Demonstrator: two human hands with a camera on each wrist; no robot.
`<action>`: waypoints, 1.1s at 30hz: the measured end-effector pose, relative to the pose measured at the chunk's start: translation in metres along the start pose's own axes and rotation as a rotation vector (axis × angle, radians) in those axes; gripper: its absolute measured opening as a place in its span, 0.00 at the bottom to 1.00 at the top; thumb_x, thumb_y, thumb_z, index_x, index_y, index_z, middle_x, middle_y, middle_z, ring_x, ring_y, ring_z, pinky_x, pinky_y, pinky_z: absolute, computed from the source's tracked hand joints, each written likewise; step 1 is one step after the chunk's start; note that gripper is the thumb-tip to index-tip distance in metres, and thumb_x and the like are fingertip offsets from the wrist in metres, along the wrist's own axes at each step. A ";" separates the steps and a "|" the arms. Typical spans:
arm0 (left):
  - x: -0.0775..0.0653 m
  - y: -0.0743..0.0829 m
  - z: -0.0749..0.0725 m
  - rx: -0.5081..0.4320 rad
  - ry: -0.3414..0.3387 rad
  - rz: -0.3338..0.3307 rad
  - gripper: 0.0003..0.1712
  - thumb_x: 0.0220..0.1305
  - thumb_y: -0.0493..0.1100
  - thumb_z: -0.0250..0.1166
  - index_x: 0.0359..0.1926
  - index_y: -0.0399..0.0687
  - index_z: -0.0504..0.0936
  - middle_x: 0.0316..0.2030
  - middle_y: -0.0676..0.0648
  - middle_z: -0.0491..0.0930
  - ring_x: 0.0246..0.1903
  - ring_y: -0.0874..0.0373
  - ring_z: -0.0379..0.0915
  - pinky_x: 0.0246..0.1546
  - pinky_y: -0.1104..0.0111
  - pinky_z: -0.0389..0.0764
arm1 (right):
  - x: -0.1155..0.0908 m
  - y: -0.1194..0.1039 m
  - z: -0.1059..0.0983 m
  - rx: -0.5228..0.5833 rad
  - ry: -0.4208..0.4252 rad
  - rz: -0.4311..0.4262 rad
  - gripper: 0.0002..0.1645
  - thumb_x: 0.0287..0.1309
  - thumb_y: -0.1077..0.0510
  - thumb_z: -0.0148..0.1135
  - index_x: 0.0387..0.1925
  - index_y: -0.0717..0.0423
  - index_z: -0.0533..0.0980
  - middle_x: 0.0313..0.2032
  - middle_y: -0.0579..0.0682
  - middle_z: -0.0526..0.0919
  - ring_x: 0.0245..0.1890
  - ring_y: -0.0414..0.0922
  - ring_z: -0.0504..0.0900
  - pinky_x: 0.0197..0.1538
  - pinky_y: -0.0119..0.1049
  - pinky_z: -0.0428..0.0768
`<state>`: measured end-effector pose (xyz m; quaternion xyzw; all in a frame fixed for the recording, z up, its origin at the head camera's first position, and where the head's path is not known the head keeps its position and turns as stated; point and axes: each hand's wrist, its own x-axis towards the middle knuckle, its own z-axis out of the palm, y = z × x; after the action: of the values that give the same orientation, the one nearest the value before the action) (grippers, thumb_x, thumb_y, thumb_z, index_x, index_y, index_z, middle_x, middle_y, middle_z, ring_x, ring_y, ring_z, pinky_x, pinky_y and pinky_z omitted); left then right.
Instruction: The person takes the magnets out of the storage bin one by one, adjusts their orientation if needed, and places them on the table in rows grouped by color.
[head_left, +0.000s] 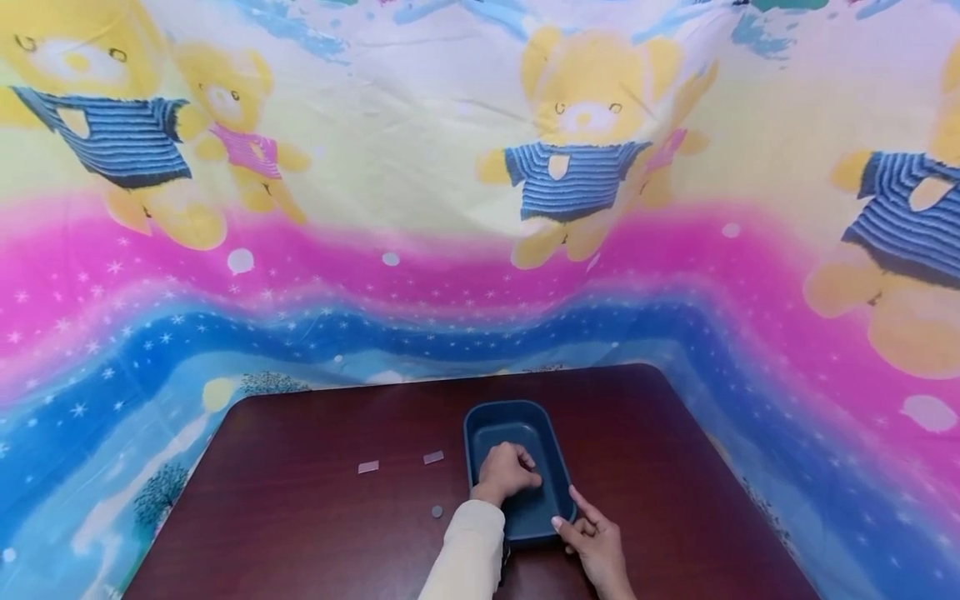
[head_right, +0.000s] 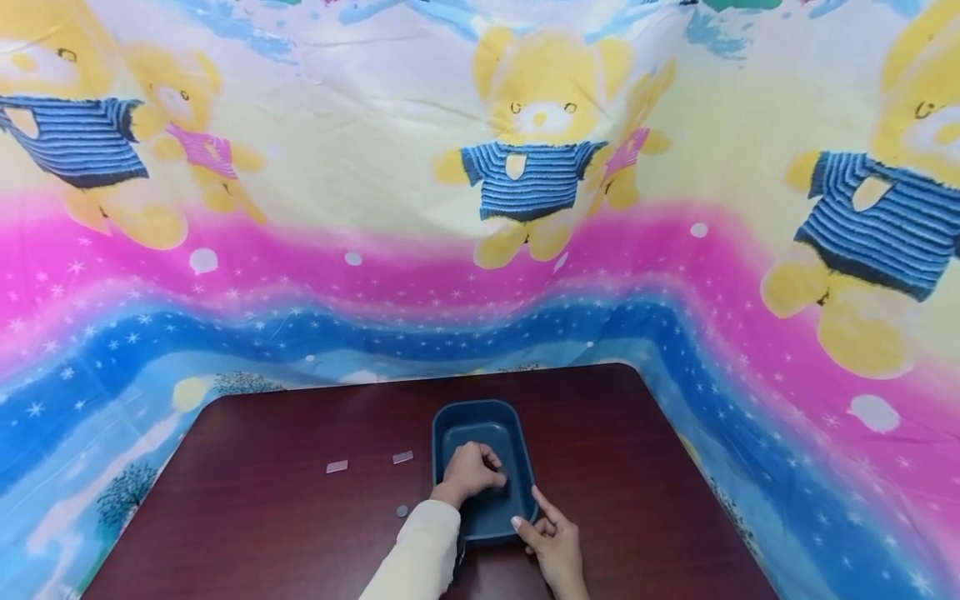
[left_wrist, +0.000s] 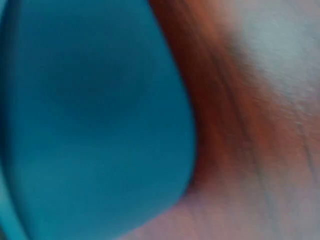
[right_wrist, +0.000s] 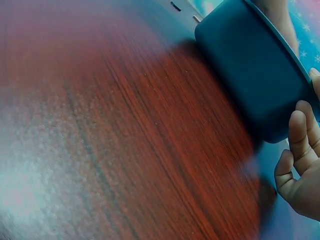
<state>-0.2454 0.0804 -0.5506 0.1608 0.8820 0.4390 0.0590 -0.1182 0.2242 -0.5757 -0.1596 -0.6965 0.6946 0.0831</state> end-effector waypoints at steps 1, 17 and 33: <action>0.000 0.002 -0.001 -0.014 0.008 0.011 0.09 0.43 0.43 0.75 0.22 0.56 0.81 0.19 0.61 0.75 0.18 0.65 0.69 0.22 0.69 0.73 | 0.000 0.000 0.001 0.001 0.002 -0.003 0.37 0.46 0.61 0.71 0.61 0.51 0.71 0.14 0.52 0.73 0.15 0.44 0.72 0.25 0.38 0.77; -0.015 0.013 -0.016 -0.036 0.080 0.099 0.09 0.45 0.44 0.74 0.25 0.58 0.81 0.24 0.63 0.74 0.23 0.67 0.68 0.25 0.71 0.73 | -0.003 0.000 0.003 -0.043 0.017 0.013 0.37 0.49 0.60 0.70 0.62 0.52 0.69 0.15 0.52 0.74 0.16 0.45 0.73 0.26 0.38 0.77; -0.040 0.017 -0.031 -0.028 0.133 0.141 0.09 0.46 0.48 0.75 0.26 0.59 0.82 0.29 0.60 0.73 0.27 0.66 0.67 0.27 0.71 0.73 | 0.002 0.002 0.005 -0.072 0.034 0.016 0.38 0.47 0.59 0.71 0.63 0.53 0.68 0.15 0.52 0.74 0.16 0.45 0.73 0.26 0.38 0.77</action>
<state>-0.2119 0.0533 -0.5198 0.1923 0.8641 0.4642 -0.0283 -0.1214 0.2196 -0.5784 -0.1799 -0.7183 0.6668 0.0838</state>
